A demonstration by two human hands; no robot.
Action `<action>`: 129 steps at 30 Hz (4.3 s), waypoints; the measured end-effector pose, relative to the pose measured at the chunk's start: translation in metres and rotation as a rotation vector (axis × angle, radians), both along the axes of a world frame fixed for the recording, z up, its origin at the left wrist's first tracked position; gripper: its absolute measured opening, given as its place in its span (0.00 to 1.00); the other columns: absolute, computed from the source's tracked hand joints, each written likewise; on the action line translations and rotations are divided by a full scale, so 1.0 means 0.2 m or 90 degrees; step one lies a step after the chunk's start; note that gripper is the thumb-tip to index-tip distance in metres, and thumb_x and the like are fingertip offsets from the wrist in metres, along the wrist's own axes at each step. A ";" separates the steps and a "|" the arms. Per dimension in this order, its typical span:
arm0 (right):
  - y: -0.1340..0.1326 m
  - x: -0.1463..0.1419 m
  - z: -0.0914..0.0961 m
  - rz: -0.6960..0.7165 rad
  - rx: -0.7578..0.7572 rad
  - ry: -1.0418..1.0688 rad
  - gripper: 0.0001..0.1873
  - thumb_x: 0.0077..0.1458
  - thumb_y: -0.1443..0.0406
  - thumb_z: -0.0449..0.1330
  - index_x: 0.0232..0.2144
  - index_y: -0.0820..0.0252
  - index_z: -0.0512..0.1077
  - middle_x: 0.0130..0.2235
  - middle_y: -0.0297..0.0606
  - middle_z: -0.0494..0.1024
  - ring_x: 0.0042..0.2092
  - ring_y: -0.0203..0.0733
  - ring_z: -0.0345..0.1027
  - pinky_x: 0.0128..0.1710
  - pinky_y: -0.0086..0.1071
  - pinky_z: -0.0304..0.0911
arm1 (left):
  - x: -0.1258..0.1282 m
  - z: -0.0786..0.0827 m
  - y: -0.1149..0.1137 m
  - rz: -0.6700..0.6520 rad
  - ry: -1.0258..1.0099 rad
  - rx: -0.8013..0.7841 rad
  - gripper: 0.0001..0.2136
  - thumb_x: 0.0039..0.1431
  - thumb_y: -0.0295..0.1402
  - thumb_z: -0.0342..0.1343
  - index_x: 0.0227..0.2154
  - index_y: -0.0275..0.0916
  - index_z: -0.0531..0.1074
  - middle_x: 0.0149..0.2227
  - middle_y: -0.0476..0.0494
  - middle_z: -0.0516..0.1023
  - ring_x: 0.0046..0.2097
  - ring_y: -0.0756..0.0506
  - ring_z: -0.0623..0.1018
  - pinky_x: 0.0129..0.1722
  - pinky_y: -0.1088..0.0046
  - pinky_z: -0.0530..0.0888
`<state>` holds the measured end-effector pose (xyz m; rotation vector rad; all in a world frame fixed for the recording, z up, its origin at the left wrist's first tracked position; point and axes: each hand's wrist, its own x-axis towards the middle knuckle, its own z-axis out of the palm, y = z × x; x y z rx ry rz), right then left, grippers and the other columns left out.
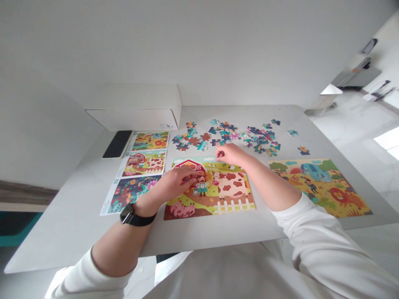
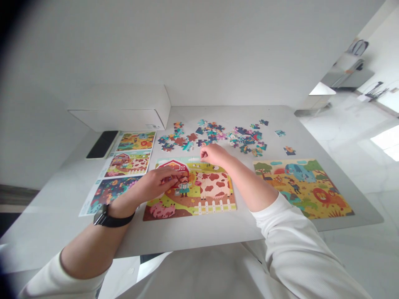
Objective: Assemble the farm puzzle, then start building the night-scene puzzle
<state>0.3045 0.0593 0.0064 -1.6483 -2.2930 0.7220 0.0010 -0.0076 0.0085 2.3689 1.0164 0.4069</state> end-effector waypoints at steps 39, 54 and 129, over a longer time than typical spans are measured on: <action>-1.18 0.96 -0.20 -0.284 0.245 -0.173 0.22 0.69 0.54 0.59 0.60 0.51 0.80 0.63 0.50 0.77 0.65 0.61 0.70 0.69 0.57 0.65 | 0.20 -0.21 -0.10 -0.009 0.277 0.216 0.45 0.63 0.65 0.59 0.78 0.53 0.61 0.81 0.35 0.54 0.79 0.20 0.54 0.75 0.31 0.49; -1.12 1.02 -0.20 -0.411 0.074 -0.308 0.44 0.70 0.35 0.47 0.78 0.45 0.59 0.81 0.49 0.53 0.79 0.73 0.47 0.75 0.72 0.44 | 0.30 -0.23 -0.17 -0.032 0.291 0.222 0.45 0.61 0.65 0.60 0.76 0.51 0.64 0.80 0.34 0.55 0.78 0.18 0.55 0.75 0.30 0.50; 0.49 0.63 -0.14 -0.012 0.194 -0.081 0.25 0.72 0.68 0.56 0.67 0.62 0.74 0.72 0.53 0.72 0.73 0.51 0.65 0.75 0.49 0.58 | 1.07 -0.16 0.67 -0.197 0.279 0.237 0.29 0.79 0.48 0.44 0.75 0.43 0.64 0.78 0.31 0.61 0.79 0.27 0.58 0.75 0.33 0.56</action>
